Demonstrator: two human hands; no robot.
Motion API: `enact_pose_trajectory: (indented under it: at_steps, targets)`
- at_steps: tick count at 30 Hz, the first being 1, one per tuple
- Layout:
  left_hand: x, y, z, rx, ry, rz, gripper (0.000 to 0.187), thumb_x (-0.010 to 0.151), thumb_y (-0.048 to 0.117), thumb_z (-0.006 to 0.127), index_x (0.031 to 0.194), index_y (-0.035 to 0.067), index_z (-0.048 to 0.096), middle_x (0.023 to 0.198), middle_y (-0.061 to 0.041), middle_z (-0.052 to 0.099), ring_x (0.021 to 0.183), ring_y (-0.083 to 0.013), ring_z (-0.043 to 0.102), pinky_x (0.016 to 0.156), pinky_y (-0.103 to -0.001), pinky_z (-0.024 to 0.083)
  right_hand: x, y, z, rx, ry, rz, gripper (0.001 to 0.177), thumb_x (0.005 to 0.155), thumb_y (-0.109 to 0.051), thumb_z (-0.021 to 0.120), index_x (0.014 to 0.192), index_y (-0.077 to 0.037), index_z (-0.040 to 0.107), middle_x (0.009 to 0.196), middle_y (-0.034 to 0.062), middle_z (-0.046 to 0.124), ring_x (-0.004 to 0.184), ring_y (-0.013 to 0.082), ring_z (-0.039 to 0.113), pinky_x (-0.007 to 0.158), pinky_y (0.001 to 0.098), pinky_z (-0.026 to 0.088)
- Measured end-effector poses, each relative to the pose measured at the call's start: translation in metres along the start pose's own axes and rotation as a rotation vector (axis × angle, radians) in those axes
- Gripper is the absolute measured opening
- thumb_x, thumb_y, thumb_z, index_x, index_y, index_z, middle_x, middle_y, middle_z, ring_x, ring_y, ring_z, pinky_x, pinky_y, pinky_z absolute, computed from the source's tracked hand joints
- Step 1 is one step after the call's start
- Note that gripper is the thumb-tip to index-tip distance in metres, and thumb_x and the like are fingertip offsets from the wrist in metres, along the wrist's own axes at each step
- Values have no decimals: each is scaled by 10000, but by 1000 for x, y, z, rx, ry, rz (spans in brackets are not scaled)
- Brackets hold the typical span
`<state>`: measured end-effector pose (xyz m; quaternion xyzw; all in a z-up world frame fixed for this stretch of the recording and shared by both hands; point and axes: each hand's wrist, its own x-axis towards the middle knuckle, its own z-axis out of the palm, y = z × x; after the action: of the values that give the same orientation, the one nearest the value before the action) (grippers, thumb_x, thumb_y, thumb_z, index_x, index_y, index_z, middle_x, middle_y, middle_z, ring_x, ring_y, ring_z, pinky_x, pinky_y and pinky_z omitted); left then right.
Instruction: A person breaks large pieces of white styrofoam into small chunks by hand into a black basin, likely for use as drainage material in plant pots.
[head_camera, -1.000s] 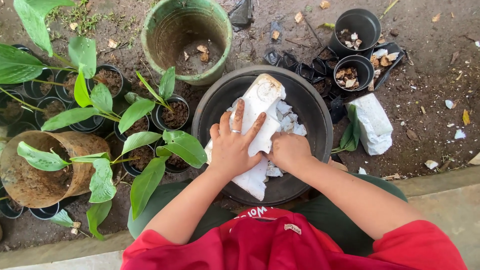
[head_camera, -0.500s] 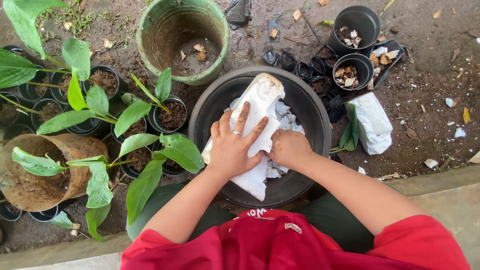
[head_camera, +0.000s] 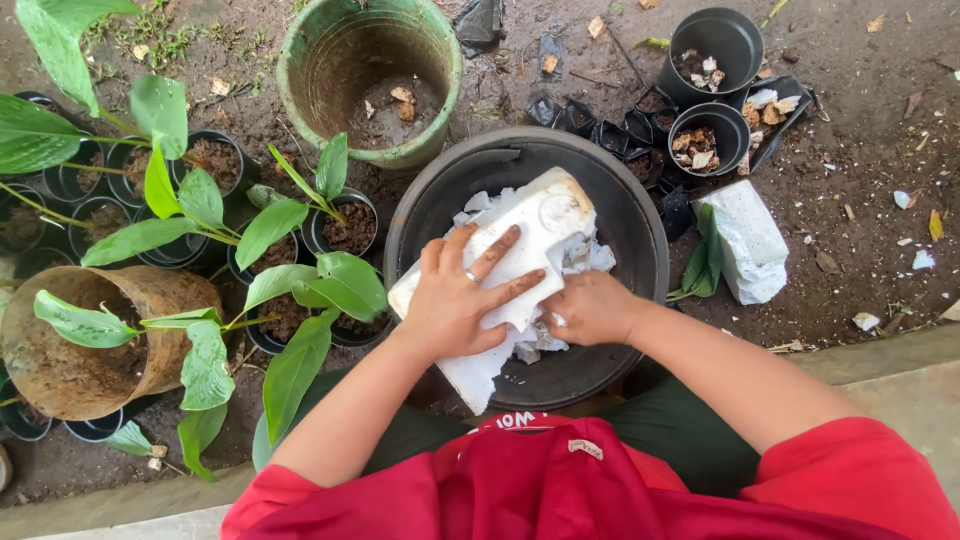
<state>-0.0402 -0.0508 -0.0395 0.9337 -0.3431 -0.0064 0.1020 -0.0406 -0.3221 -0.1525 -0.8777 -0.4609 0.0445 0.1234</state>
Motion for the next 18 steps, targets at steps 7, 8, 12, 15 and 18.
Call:
enact_pose_trajectory:
  at_steps: [7,8,12,15,18]
  targets:
    - [-4,-16,4,-105,196,-143,816,694,586,640,1486,490,467,1638,-50,305,1430,-419,300,1050,-549,273,19,14,-51,222,-41,150,433,923,-606,510,935,-194,643,760,48,652,788,267,714,663,388,570]
    - [-4,-19,0,-131,235,-205,861,668,573,691,1495,462,479,1631,-77,310,1411,-417,322,1048,-542,287,18,18,-58,293,-22,228,382,922,-549,569,975,-180,653,800,62,672,821,282,721,704,394,578]
    - [-3,-26,-15,-323,347,-347,930,667,478,776,1539,359,475,1586,-185,326,1366,-464,370,1032,-549,337,14,20,-94,622,10,540,245,970,-368,624,1124,-181,662,944,105,727,931,315,723,772,416,578]
    - [-1,-23,-21,-391,349,-396,946,674,419,807,1552,322,468,1567,-252,328,1353,-524,383,1032,-574,338,15,37,-97,790,-26,696,295,963,-309,672,1218,-162,682,1040,160,743,942,338,725,770,435,582]
    - [-2,-24,-6,-407,320,-442,960,678,436,811,1561,366,442,1654,-182,219,1441,-486,331,1056,-550,339,18,34,-111,743,-187,824,373,911,-346,720,1214,-130,689,1059,183,745,871,290,754,778,398,594]
